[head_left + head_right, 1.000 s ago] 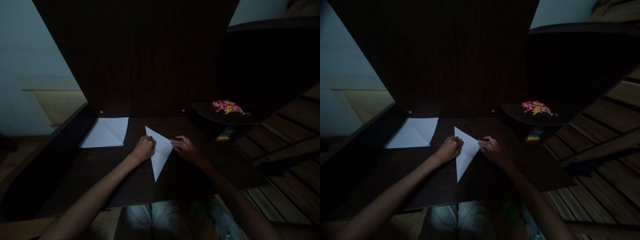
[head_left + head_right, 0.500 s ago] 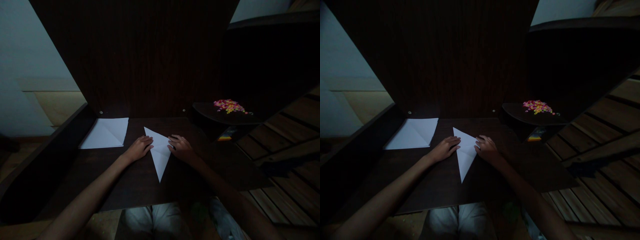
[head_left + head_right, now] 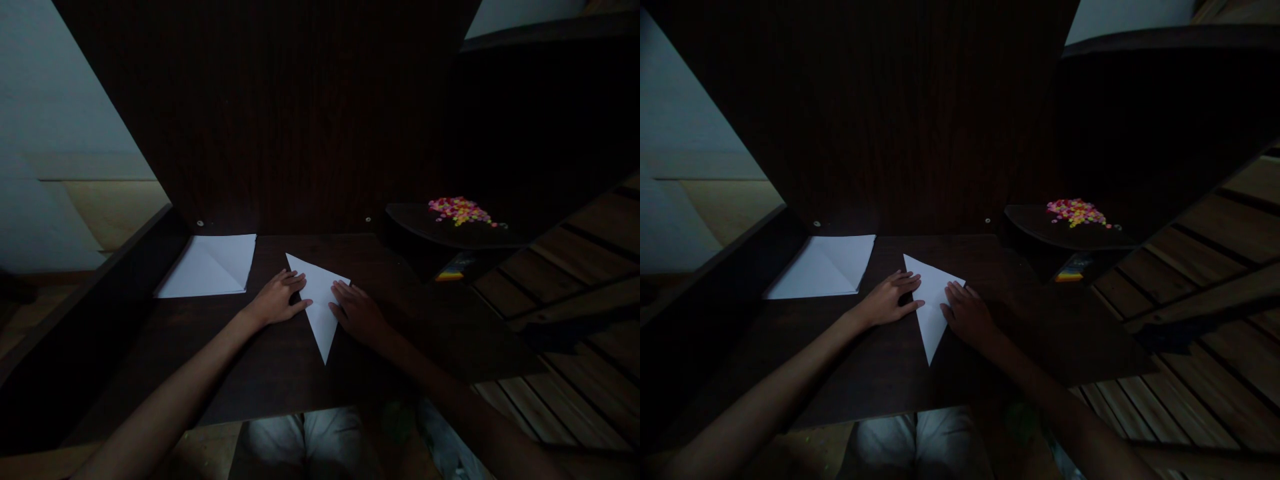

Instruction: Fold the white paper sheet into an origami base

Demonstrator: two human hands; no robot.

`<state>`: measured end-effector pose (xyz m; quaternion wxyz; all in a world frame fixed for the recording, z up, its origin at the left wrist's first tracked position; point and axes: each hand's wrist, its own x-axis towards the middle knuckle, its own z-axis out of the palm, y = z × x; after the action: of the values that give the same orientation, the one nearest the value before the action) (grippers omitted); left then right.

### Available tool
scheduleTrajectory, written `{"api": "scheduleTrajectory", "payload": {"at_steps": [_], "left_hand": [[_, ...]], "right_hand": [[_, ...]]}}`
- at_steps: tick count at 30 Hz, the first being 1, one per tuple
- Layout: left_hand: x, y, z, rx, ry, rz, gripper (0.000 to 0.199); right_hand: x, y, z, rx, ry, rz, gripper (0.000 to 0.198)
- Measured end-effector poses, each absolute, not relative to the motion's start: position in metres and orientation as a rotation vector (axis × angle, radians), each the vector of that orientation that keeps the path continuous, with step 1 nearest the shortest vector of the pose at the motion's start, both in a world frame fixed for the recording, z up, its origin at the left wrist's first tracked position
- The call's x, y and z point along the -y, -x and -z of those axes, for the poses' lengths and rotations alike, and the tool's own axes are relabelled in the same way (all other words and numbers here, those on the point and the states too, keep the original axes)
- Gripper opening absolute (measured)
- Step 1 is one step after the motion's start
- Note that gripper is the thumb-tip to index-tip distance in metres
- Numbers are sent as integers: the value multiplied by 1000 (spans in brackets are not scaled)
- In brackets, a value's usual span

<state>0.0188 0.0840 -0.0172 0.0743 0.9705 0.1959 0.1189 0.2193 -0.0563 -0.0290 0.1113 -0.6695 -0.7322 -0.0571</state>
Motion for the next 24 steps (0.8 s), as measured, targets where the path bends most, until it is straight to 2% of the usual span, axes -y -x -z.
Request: {"api": "scheduleTrajectory", "payload": {"at_steps": [6, 11, 19, 24], "left_hand": [[-79, -18, 14, -610, -2912, -324, 67], [-75, -17, 15, -633, -2935, -289, 78], [-57, -22, 12, -730, -2912, -38, 126], [-53, -26, 16, -745, -2915, -29, 141]], "right_hand": [[57, -226, 27, 2124, 2041, 125, 52], [58, -226, 24, 2146, 2049, 71, 70], [57, -226, 21, 2185, 2059, 19, 104], [56, -225, 19, 2202, 2034, 5, 117]]}}
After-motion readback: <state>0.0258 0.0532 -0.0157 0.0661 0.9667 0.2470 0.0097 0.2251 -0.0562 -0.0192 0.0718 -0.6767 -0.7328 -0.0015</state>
